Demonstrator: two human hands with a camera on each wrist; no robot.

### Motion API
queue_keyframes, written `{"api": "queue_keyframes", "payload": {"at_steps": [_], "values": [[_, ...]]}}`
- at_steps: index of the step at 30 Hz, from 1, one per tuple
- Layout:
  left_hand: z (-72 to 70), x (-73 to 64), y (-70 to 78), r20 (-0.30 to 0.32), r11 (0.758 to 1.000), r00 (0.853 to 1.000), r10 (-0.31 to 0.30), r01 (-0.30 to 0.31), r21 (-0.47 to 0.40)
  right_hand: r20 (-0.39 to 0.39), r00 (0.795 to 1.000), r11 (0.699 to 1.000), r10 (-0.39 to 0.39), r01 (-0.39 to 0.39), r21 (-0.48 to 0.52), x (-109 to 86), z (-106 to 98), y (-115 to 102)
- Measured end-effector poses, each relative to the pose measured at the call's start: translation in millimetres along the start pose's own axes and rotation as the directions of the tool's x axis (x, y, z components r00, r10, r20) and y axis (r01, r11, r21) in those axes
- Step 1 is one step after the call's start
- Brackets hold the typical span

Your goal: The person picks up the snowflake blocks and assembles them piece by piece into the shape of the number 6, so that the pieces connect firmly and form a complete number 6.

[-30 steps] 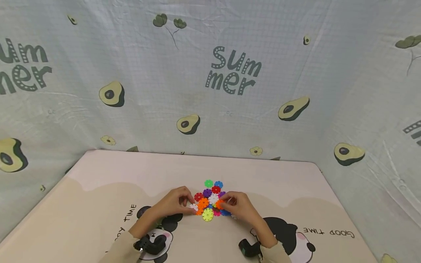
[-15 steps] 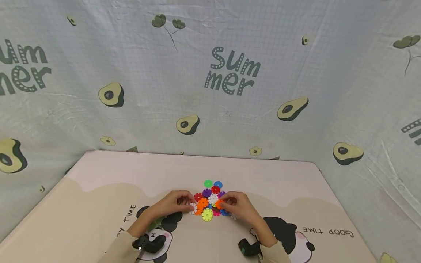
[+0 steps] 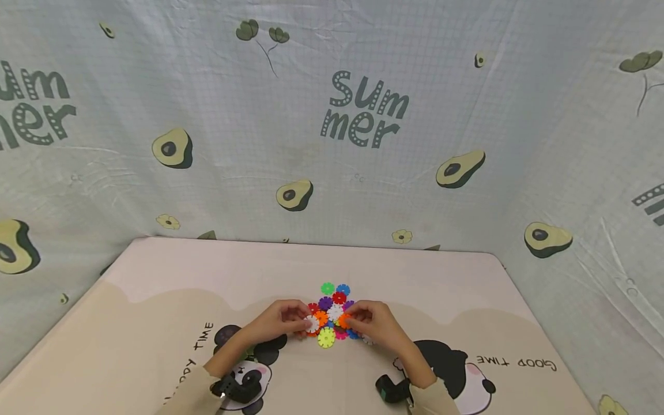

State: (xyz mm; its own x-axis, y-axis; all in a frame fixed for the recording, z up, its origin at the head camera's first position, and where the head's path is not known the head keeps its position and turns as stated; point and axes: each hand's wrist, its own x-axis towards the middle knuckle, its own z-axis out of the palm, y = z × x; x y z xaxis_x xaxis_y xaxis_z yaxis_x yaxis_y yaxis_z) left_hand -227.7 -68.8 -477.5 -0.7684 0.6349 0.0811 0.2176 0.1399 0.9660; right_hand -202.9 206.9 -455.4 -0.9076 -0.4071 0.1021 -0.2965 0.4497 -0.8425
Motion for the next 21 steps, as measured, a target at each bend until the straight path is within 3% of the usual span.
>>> {"api": "queue_keyframes", "payload": {"at_steps": [5,8,16,21], "values": [[11.2,0.4,2.6,-0.011,0.987,0.999,-0.040,0.038,-0.158,0.011,1.000,0.999,-0.028,0.028,0.016,0.0,1,1],[18.7,1.8,4.6,-0.031,0.977,0.998,-0.060,0.052,-0.208,0.023,0.999,0.999,-0.036,0.036,0.037,-0.4,1,0],[29.6,2.2,9.8,-0.087,0.977,0.991,-0.102,0.083,-0.198,0.060,0.995,0.993,-0.077,0.071,0.089,-0.7,2,-2],[29.7,2.5,10.6,-0.108,0.974,0.985,-0.135,0.112,-0.199,0.087,0.984,0.979,-0.157,0.144,0.143,0.9,3,-1]]}}
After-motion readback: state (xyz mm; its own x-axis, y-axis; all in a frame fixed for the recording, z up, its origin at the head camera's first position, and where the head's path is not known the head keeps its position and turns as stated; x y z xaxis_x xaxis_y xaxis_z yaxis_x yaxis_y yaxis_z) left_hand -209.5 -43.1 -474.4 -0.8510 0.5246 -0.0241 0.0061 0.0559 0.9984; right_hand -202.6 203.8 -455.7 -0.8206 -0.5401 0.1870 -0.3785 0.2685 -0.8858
